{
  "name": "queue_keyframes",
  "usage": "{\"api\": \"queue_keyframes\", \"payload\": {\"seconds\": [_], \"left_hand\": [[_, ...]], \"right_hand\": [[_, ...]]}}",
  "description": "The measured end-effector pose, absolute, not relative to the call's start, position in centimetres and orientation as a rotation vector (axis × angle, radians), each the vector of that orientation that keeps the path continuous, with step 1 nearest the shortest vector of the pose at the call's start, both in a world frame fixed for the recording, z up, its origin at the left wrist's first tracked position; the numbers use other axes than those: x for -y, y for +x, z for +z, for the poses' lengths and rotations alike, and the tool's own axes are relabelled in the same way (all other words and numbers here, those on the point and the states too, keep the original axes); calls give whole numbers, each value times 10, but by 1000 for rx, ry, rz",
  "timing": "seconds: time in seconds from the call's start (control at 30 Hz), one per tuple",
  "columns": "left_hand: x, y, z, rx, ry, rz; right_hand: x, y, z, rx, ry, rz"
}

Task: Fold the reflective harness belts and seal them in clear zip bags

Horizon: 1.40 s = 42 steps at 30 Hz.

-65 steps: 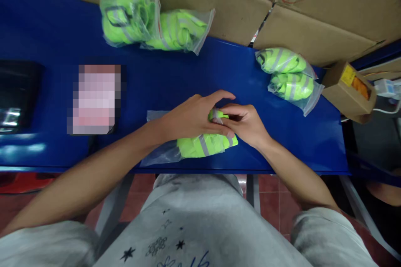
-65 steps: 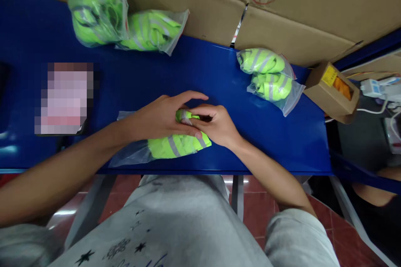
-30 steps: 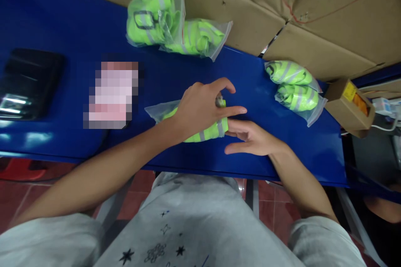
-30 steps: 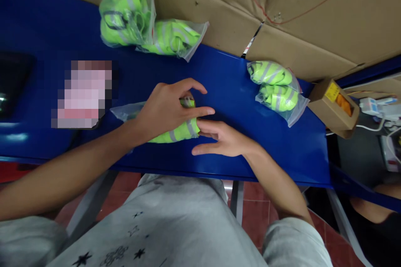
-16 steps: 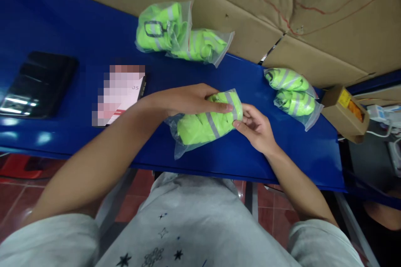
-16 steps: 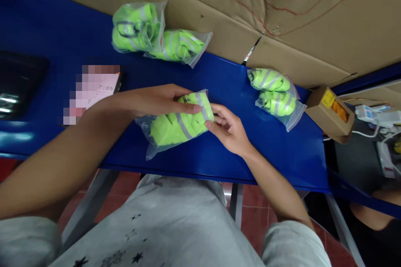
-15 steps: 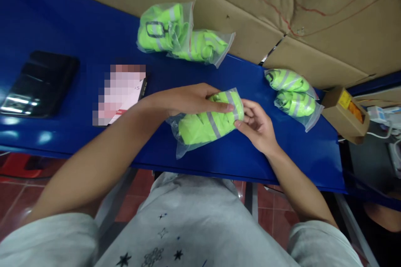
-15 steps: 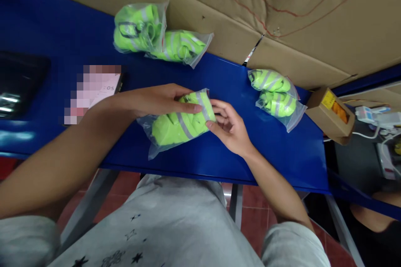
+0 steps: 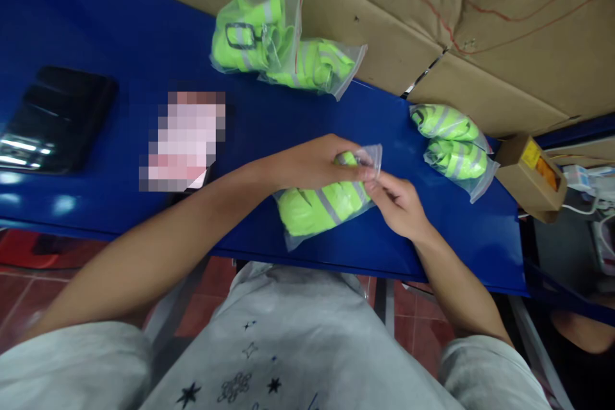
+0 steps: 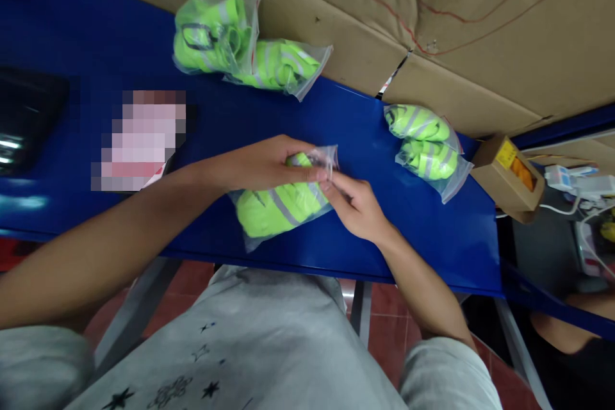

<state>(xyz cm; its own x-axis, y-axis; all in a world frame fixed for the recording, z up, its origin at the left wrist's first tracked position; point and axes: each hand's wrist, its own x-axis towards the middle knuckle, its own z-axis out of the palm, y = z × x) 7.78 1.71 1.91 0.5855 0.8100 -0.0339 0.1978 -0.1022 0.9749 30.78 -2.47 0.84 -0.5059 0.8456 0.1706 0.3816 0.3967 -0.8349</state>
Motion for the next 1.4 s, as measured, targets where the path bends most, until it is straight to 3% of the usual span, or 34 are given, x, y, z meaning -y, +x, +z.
{"api": "queue_keyframes", "payload": {"seconds": [0.1,0.17,0.33,0.4,0.57,0.7,1.0,1.4], "left_hand": [[-21,76,20,-975,1383,853],[-23,74,22,-984,1207,923],[-26,71,20,-912,1025,903],[-29,72,14,-941,995,909],[-31,79,2,-1049,863,967],[-26,83,5,-875,748,939],[-25,92,-2,-894,660,1019],[-20,96,-5,-996,788,1191]], "right_hand": [[18,314,13,1907,-1112,541],[11,318,13,1809,-1137,470],[-3,321,1,1625,-1149,1112],[-7,319,-5,1569,-1170,1218],[-12,319,-10,1502,-1220,1308],[-13,326,-11,1459,-1331,1383],[-9,338,-22,1600,-1231,1288],[-10,335,-23,1373,-1255,1274]]}}
